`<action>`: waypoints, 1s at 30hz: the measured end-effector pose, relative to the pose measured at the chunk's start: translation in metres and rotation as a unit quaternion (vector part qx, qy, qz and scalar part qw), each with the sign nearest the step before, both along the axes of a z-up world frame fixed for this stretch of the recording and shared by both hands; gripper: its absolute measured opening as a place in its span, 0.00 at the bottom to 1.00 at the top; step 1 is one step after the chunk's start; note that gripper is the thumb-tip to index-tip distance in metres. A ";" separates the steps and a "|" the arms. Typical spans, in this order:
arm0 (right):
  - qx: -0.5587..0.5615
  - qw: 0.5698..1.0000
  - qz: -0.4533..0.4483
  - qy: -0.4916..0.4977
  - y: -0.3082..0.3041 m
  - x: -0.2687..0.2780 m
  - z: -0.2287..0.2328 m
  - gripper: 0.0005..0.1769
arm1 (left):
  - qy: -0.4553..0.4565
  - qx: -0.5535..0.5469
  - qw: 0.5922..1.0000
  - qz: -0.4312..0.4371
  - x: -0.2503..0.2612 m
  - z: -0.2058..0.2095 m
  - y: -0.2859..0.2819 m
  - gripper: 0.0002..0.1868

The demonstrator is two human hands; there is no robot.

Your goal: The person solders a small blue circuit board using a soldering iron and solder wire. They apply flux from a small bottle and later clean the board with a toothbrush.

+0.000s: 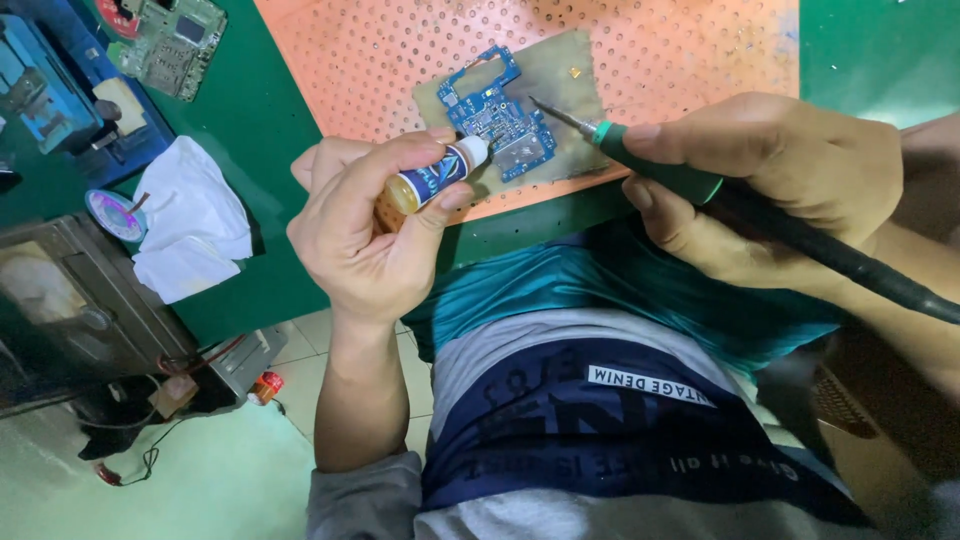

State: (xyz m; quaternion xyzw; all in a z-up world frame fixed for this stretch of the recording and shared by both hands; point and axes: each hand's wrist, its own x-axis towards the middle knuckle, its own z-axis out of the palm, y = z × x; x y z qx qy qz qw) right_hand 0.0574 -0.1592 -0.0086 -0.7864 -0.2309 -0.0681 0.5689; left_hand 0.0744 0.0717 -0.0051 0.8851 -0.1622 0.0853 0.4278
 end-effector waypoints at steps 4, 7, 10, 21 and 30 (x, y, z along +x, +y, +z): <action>0.018 0.999 0.018 -0.020 0.000 0.003 -0.002 0.13 | -0.003 -0.001 1.000 0.001 0.000 -0.001 0.000 0.11; 0.022 0.999 0.019 -0.014 0.000 0.003 -0.002 0.14 | -0.009 0.002 1.000 -0.003 0.000 -0.002 0.001 0.12; 0.018 0.999 0.027 -0.002 -0.001 0.002 0.000 0.14 | -0.005 0.002 1.000 0.002 -0.001 -0.002 0.001 0.11; -0.007 1.000 0.014 0.003 0.001 0.000 0.005 0.11 | -0.012 -0.004 1.000 0.001 -0.001 -0.003 0.003 0.12; -0.061 0.998 -0.012 -0.029 -0.001 -0.002 0.004 0.10 | 0.010 -0.046 0.999 0.014 -0.002 0.003 0.003 0.11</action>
